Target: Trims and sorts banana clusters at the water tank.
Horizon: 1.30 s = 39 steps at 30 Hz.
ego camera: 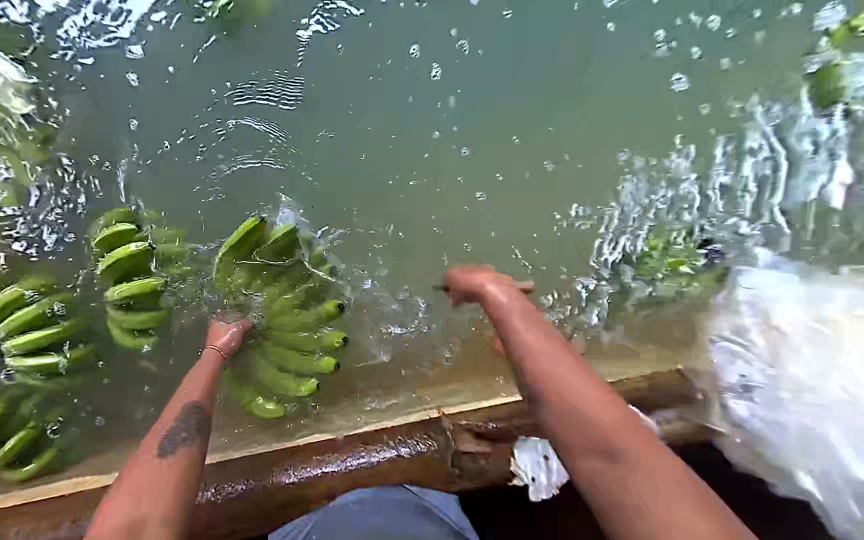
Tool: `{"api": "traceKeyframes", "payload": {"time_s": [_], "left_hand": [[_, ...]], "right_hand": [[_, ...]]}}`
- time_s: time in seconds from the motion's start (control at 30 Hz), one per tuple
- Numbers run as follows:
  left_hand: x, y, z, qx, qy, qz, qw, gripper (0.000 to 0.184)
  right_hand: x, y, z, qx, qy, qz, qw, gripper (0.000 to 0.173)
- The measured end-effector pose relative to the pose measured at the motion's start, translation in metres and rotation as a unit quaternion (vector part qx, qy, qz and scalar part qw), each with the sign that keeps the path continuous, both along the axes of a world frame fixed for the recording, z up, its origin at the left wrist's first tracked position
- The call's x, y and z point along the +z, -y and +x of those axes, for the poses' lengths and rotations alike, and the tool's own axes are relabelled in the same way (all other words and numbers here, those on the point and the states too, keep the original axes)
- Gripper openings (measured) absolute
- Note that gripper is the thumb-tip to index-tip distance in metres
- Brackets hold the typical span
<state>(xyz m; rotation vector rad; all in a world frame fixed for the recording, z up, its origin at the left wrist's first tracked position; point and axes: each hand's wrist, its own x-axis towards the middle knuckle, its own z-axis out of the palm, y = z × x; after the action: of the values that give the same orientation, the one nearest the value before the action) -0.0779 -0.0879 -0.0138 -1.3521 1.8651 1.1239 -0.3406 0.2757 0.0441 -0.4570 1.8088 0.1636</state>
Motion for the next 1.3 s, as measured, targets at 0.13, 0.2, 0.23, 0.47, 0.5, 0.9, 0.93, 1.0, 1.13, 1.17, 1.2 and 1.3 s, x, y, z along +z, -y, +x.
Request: {"api": "traceKeyframes", "payload": {"time_s": [0.13, 0.2, 0.23, 0.47, 0.5, 0.9, 0.93, 1.0, 1.13, 1.17, 1.2, 1.3], "left_hand": [[0.001, 0.016, -0.014, -0.08, -0.031, 0.012, 0.996, 0.07], [-0.001, 0.017, -0.024, -0.127, -0.044, -0.001, 0.991, 0.079], [-0.005, 0.018, -0.029, -0.158, -0.049, -0.015, 0.986, 0.075], [-0.019, 0.03, -0.048, -0.191, -0.048, -0.063, 0.978, 0.051], [-0.019, 0.028, -0.045, -0.166, -0.062, -0.068, 0.982, 0.048], [-0.004, -0.055, 0.03, 0.411, -0.263, 0.213, 0.846, 0.082], [-0.004, -0.054, 0.03, 0.413, -0.275, 0.212, 0.842, 0.083], [0.002, -0.06, 0.026, 0.39, -0.277, 0.202, 0.855, 0.078], [0.004, -0.068, 0.018, 0.394, -0.297, 0.142, 0.858, 0.059], [0.003, -0.071, 0.015, 0.397, -0.299, 0.136, 0.857, 0.057], [0.003, -0.074, 0.013, 0.393, -0.294, 0.135, 0.861, 0.056], [0.01, -0.079, 0.015, 0.369, -0.256, 0.161, 0.879, 0.054]], "right_hand": [[-0.012, 0.085, -0.023, -0.262, -0.122, -0.245, 0.926, 0.044], [-0.031, 0.134, -0.002, -0.422, -0.078, -0.339, 0.837, 0.062], [-0.04, 0.152, 0.008, -0.468, -0.062, -0.35, 0.809, 0.065], [-0.053, 0.132, 0.005, -0.771, -0.135, -0.251, 0.57, 0.04], [-0.034, 0.114, -0.005, -0.79, -0.15, -0.278, 0.526, 0.039], [0.307, -0.261, 0.116, -0.611, -0.488, -0.539, 0.315, 0.04], [0.311, -0.298, 0.143, -0.615, -0.546, -0.49, 0.29, 0.037], [0.307, -0.366, 0.193, -0.638, -0.648, -0.359, 0.21, 0.028], [0.255, -0.462, 0.29, -0.717, -0.683, -0.007, 0.141, 0.06], [0.238, -0.457, 0.288, -0.72, -0.679, 0.026, 0.146, 0.062], [0.225, -0.428, 0.275, -0.73, -0.657, 0.028, 0.187, 0.063], [0.166, -0.29, 0.218, -0.736, -0.491, -0.059, 0.463, 0.046]]}}
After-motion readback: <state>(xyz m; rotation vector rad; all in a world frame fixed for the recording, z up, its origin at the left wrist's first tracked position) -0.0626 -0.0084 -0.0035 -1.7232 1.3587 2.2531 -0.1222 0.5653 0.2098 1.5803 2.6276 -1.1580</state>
